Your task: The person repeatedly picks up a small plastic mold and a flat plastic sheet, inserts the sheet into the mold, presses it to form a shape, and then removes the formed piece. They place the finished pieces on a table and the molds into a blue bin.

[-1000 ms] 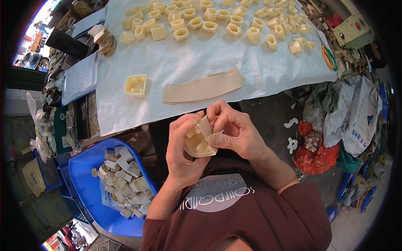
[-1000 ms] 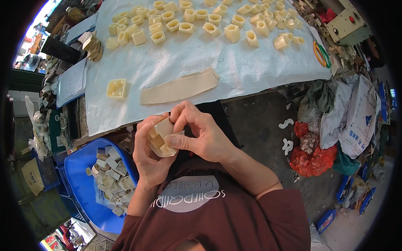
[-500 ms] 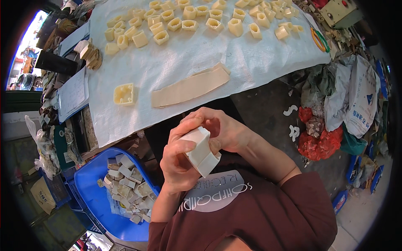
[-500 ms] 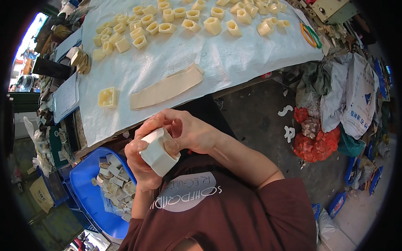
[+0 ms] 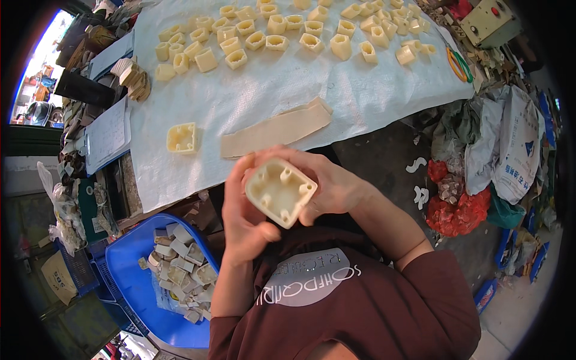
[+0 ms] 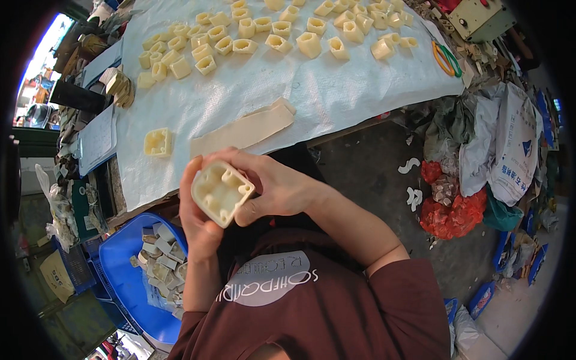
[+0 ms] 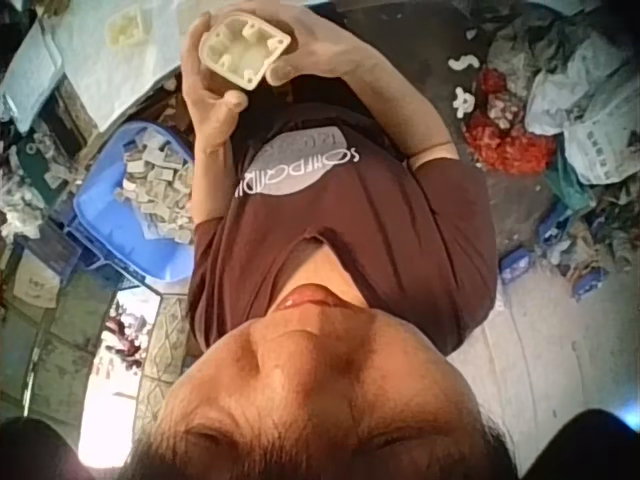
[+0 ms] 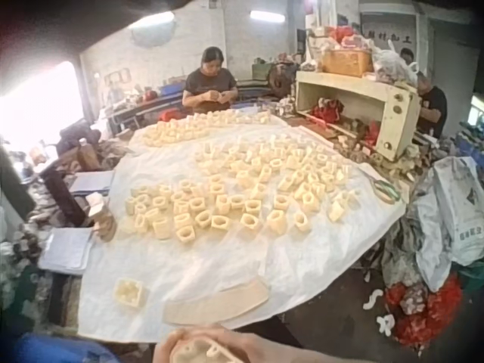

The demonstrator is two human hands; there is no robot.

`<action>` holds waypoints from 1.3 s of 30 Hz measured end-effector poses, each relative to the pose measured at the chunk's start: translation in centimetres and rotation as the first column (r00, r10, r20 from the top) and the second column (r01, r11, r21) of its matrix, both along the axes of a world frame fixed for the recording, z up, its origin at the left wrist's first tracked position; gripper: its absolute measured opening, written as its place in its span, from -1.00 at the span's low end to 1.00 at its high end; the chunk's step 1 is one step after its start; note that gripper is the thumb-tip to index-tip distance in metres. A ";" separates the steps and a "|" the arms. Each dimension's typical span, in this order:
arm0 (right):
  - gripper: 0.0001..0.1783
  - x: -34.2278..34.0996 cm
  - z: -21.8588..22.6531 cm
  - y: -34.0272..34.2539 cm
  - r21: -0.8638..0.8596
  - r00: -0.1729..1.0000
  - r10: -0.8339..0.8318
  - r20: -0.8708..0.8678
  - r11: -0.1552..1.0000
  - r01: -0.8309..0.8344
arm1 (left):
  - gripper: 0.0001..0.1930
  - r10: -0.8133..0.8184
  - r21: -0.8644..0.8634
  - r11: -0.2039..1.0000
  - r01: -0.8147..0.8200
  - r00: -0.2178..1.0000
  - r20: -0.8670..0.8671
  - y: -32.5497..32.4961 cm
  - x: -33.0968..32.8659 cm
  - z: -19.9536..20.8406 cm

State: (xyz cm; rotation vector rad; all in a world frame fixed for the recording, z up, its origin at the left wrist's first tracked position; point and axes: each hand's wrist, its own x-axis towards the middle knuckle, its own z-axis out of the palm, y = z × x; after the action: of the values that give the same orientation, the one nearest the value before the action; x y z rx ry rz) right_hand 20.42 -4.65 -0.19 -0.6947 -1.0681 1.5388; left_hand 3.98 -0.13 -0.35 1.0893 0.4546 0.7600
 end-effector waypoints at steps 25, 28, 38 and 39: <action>-0.04 -1.9 -1.0 -0.5 0.391 0.656 -0.467 0.593 0.879 0.272 | -0.38 0.017 -0.131 0.991 0.000 0.992 0.126 0.0 0.1 -1.0; -0.07 -2.1 -1.3 -0.3 0.406 0.661 -0.488 0.569 0.867 0.290 | -0.42 0.053 -0.360 0.928 0.096 0.922 0.384 -0.1 0.1 -1.1; -0.08 -3.2 -1.3 -0.3 0.497 0.536 -0.552 0.638 0.828 0.260 | -0.41 0.082 -0.336 0.942 -0.014 0.978 0.190 -0.4 -0.1 -1.3; -0.09 -3.0 -1.6 -0.2 0.486 0.598 -0.534 0.597 0.834 0.260 | -0.42 0.068 -0.329 0.944 0.014 0.970 0.235 -0.3 -0.1 -1.7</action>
State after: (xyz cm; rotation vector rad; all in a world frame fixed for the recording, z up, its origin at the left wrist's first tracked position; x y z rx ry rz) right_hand 17.42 -4.83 -1.79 -1.2394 -1.5772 0.6096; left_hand 3.84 -0.41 -2.01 0.6677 0.3710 0.7980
